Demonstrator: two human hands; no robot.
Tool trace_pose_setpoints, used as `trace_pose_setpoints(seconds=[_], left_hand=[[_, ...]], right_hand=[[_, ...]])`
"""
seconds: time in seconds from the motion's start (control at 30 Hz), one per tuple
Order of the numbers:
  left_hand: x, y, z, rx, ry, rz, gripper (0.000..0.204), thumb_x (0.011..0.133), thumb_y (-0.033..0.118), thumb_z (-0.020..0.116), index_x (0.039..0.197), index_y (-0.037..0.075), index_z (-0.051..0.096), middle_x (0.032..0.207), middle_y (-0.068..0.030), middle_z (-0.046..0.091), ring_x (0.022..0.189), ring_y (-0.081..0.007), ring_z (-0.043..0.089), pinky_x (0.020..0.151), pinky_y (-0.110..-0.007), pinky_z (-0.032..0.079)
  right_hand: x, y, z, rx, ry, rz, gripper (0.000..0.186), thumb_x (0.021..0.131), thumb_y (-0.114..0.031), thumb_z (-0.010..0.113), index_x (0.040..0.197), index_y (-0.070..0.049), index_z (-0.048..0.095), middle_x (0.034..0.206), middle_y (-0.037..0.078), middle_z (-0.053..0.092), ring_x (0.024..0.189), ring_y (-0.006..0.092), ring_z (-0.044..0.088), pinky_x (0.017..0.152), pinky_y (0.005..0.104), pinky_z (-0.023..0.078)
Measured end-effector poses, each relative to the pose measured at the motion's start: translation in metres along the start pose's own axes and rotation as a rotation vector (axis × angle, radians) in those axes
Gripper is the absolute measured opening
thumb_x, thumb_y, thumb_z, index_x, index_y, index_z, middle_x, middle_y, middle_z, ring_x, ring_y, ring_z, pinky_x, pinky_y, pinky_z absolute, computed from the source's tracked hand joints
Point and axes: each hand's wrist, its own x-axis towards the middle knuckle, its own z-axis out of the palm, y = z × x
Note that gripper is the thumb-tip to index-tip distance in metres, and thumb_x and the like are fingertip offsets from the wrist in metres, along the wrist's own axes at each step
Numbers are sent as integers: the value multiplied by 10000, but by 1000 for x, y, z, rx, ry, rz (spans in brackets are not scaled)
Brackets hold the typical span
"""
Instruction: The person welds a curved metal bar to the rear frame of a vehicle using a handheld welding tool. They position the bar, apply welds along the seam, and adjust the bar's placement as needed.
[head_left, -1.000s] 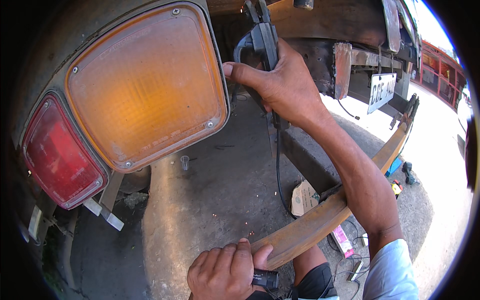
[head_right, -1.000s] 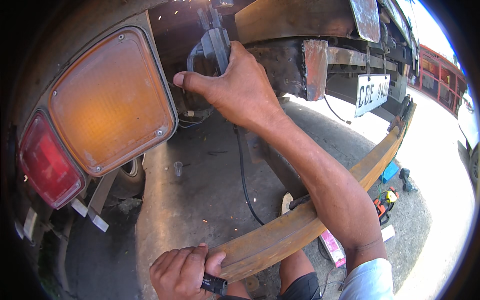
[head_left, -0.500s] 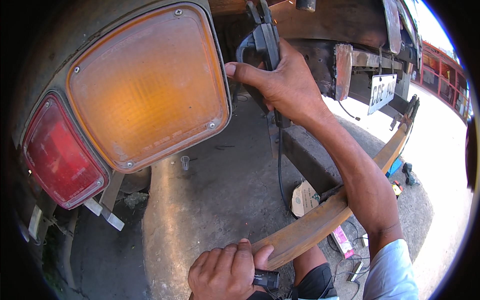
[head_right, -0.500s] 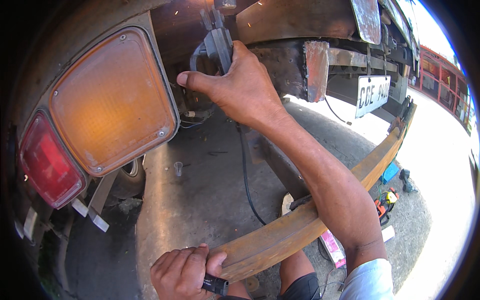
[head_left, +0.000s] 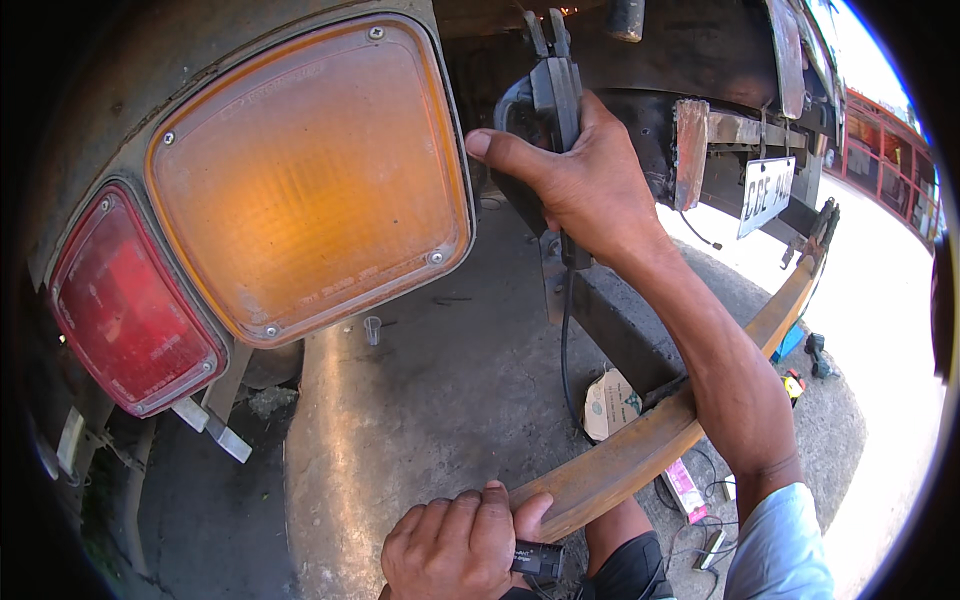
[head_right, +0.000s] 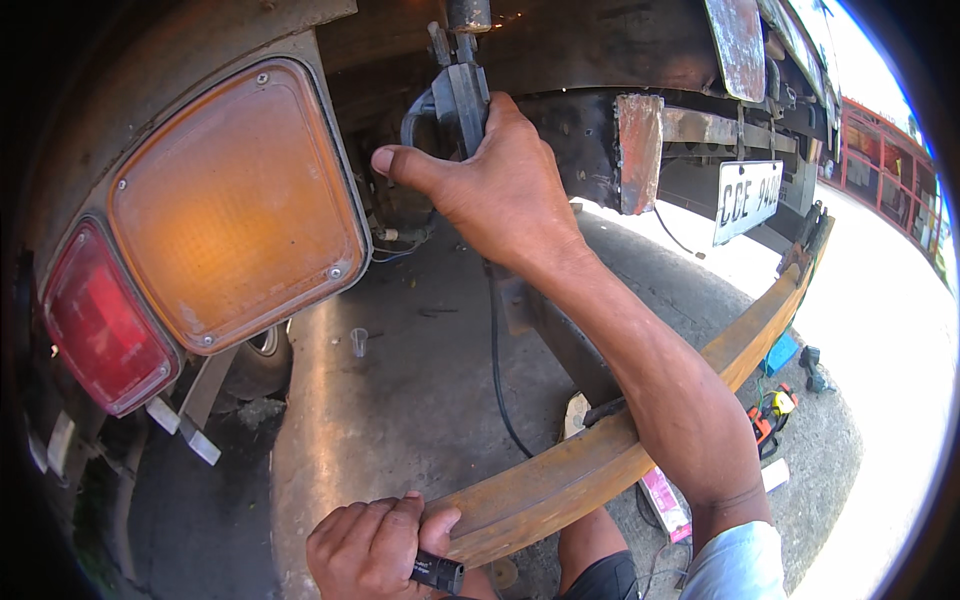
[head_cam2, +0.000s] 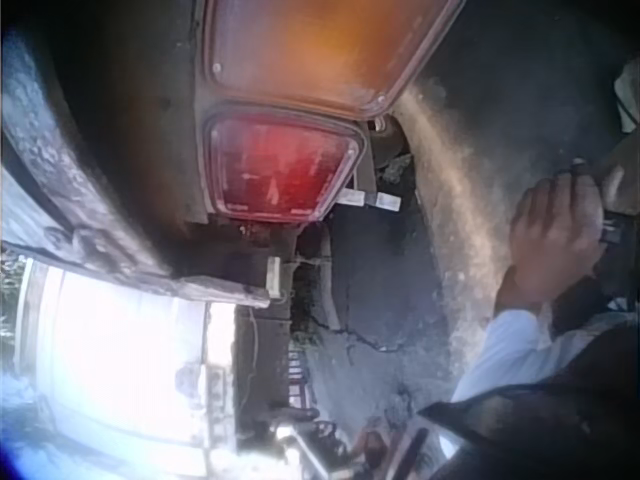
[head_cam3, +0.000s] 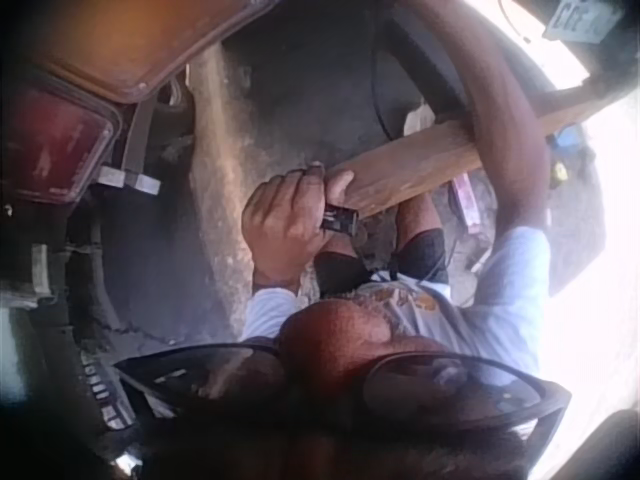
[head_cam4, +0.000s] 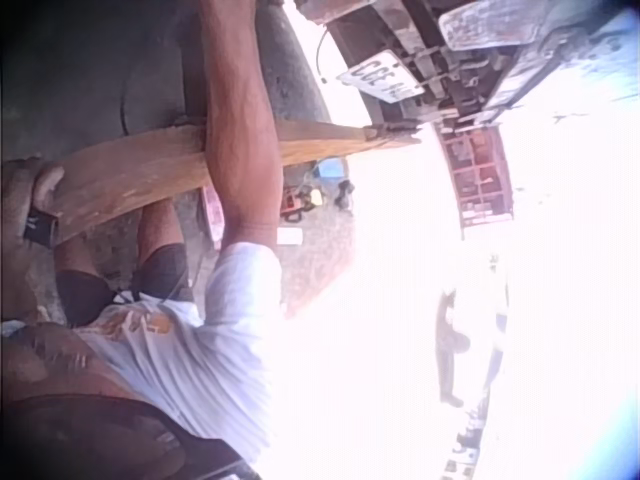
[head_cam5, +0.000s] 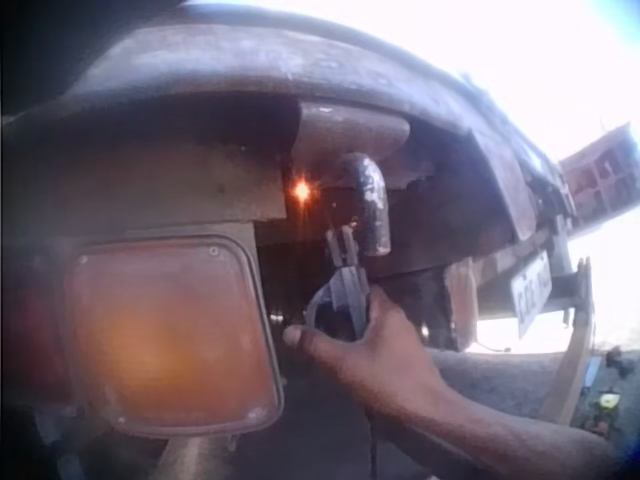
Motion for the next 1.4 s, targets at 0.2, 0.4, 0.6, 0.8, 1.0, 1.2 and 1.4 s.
trace_pose_setpoints(seconds=[0.2, 0.4, 0.6, 0.8, 1.0, 1.2, 1.4], left_hand=[[1, 3, 0, -16, 15, -21, 267, 938, 272, 849, 900, 24, 755, 795, -126, 743, 680, -310, 725, 630, -415, 587], [1, 2, 0, -4, -6, -17, 268, 944, 273, 844, 898, 25, 752, 791, -126, 741, 676, -313, 722, 625, -415, 582], [-1, -3, -3, -12, -255, -73, 408, 992, 391, 784, 938, -13, 785, 782, -149, 773, 667, -216, 778, 588, -341, 603], [1, 1, 1, -5, 17, -17, 277, 952, 285, 836, 906, 26, 752, 793, -126, 739, 671, -308, 720, 621, -415, 577], [1, 4, 2, 7, 35, -35, 251, 946, 277, 824, 920, 36, 758, 836, -114, 767, 698, -296, 736, 651, -412, 586], [0, 0, 3, -3, 50, -3, 253, 941, 280, 827, 941, 33, 767, 851, -112, 774, 734, -291, 750, 668, -409, 594], [0, 2, 0, 7, -16, -21, 259, 934, 271, 845, 937, 25, 765, 828, -118, 757, 710, -302, 732, 647, -417, 585]], right_hand=[[1, -1, -1, -12, -18, -20, 763, 768, -538, 924, 1160, 57, 649, 969, 165, 742, 915, 264, 733, 866, 408, 590], [2, 0, 0, -21, -26, -32, 775, 772, -551, 913, 1166, 61, 648, 973, 170, 741, 923, 275, 736, 873, 409, 592], [6, 1, 6, 0, -50, -39, 780, 782, -548, 907, 1186, 62, 638, 980, 180, 739, 923, 274, 735, 873, 416, 593], [8, -3, 4, -48, -104, -56, 673, 822, -517, 885, 1163, 24, 677, 938, 159, 743, 879, 247, 733, 843, 431, 598], [2, -12, 2, -62, -92, -82, 556, 849, -513, 867, 1072, -17, 748, 820, 116, 741, 803, 220, 733, 812, 416, 600], [3, -13, -1, -64, -147, -13, 665, 813, -525, 889, 1161, 8, 699, 944, 160, 767, 877, 246, 748, 845, 417, 602], [9, 1, 8, -35, -73, -93, 774, 787, -549, 899, 1189, 61, 644, 1010, 214, 760, 981, 320, 755, 944, 445, 588]])
